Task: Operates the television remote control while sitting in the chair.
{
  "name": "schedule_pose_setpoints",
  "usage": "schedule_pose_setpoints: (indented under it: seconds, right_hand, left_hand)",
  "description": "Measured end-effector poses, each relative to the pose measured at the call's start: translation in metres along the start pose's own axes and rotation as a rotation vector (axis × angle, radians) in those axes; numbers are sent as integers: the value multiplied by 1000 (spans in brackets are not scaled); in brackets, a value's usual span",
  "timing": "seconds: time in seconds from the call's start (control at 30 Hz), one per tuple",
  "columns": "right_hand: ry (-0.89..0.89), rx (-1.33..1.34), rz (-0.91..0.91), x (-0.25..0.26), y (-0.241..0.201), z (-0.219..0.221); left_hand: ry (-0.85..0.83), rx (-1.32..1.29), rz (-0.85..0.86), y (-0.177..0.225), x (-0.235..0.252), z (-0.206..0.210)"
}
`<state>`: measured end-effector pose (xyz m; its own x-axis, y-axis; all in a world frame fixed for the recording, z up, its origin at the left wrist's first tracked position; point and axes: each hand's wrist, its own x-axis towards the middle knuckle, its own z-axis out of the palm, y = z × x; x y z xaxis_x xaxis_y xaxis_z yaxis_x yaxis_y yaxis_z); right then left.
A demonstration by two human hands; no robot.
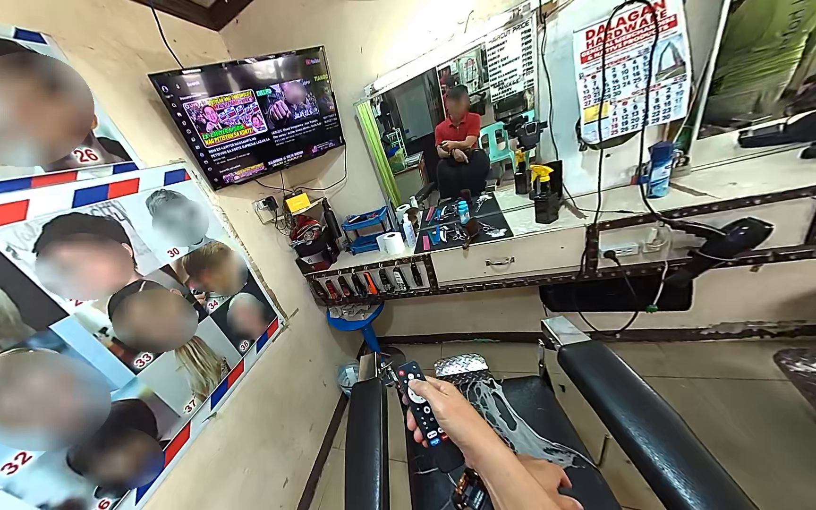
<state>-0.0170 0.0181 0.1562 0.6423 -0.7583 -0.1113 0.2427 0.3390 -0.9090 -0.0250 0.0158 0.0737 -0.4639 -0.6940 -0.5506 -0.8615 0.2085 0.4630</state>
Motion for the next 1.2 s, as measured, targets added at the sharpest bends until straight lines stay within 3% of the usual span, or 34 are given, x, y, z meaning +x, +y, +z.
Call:
schedule_pose_setpoints:
  seconds: [1.2]
  right_hand:
    - [-35, -8, 61, 1, 2, 0]
  left_hand:
    - [-18, 6, 30, -1, -2, -3]
